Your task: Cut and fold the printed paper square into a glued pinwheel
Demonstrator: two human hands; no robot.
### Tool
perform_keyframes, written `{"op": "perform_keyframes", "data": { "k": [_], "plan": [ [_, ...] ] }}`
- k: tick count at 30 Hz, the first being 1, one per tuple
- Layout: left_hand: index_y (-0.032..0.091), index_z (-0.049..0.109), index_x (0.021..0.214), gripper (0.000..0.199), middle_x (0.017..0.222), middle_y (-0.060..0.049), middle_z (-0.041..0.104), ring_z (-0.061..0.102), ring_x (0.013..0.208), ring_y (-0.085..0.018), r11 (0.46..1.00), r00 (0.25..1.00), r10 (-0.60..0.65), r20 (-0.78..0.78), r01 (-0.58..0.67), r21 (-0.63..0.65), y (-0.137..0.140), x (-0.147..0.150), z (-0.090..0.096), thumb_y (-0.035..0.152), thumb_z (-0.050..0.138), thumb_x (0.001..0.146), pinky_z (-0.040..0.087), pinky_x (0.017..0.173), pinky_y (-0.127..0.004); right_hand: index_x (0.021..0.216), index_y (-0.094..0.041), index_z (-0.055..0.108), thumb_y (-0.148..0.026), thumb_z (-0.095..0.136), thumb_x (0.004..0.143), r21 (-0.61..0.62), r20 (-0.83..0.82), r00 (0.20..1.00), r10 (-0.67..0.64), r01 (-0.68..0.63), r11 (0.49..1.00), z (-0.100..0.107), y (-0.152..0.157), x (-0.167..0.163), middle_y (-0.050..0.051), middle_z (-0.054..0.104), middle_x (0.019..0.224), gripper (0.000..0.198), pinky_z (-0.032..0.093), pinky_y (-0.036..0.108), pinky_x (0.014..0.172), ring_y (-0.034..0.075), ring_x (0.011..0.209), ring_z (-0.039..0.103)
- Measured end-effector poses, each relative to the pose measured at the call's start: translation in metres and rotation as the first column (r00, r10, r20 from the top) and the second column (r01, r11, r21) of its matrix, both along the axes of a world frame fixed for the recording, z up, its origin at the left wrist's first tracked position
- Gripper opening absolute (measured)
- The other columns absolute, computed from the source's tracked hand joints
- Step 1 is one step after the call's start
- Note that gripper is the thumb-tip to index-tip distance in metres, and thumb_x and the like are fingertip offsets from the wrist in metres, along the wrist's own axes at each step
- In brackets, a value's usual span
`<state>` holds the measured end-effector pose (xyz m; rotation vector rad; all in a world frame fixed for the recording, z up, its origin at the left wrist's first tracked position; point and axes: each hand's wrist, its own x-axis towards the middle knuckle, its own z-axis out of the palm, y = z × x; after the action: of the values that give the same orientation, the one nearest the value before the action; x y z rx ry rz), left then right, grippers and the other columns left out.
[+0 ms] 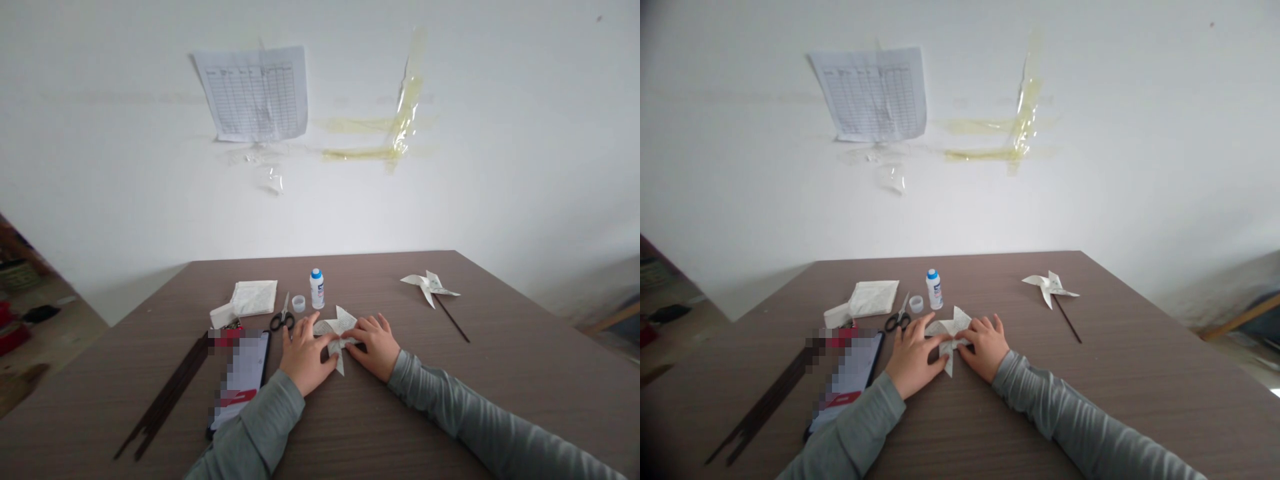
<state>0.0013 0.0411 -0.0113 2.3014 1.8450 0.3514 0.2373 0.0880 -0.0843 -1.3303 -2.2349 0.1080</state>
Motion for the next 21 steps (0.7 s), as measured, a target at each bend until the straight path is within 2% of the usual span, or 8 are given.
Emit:
{"op": "perform_keyframes", "data": {
  "k": [4, 8, 16, 21],
  "plan": [
    [0.043, 0.099, 0.152, 0.047, 0.204, -0.012, 0.061, 0.054, 0.188, -0.056, 1.000, 1.000, 0.018, -0.012, -0.018, -0.010, 0.0010, -0.0001, -0.0012, 0.037, 0.097, 0.105, 0.038, 0.156, -0.090, 0.126, -0.043, 0.100, -0.032, 0.085, 0.109, -0.039, -0.022, 1.000, -0.002, 0.001, 0.999, 0.0019, -0.0002, -0.0002, 0.010, 0.094, 0.118, 0.025, 0.056, 0.087, 0.140, 0.043, 0.122, 0.088],
    [0.045, 0.096, 0.159, 0.058, 0.202, -0.011, 0.063, 0.056, 0.186, -0.056, 1.000, 1.000, 0.006, 0.021, -0.006, 0.023, 0.0028, -0.0012, -0.0037, 0.033, 0.098, 0.103, 0.038, 0.154, -0.091, 0.132, -0.042, 0.097, -0.030, 0.083, 0.109, -0.044, -0.036, 0.999, 0.004, -0.005, 0.999, 0.0028, -0.0003, 0.0006, 0.008, 0.094, 0.113, 0.030, 0.057, 0.085, 0.139, 0.041, 0.115, 0.089],
    [0.052, 0.098, 0.156, 0.057, 0.204, -0.007, 0.062, 0.057, 0.185, -0.057, 1.000, 1.000, 0.011, -0.007, -0.011, 0.002, 0.0036, 0.0005, 0.0011, 0.033, 0.098, 0.102, 0.038, 0.153, -0.094, 0.130, -0.046, 0.101, -0.033, 0.085, 0.110, 0.019, 0.004, 1.000, 0.005, -0.005, 1.000, -0.0052, 0.0023, 0.0020, 0.009, 0.093, 0.118, 0.028, 0.060, 0.083, 0.135, 0.042, 0.124, 0.087],
    [0.048, 0.097, 0.158, 0.055, 0.206, -0.008, 0.059, 0.053, 0.187, -0.057, 1.000, 1.000, 0.002, -0.006, -0.002, -0.003, 0.0048, -0.0020, -0.0029, 0.035, 0.098, 0.105, 0.034, 0.154, -0.096, 0.131, -0.045, 0.102, -0.033, 0.086, 0.111, -0.006, 0.013, 1.000, -0.005, 0.005, 1.000, -0.0046, 0.0017, 0.0010, 0.010, 0.093, 0.121, 0.028, 0.058, 0.085, 0.137, 0.044, 0.127, 0.087]
  ]
}}
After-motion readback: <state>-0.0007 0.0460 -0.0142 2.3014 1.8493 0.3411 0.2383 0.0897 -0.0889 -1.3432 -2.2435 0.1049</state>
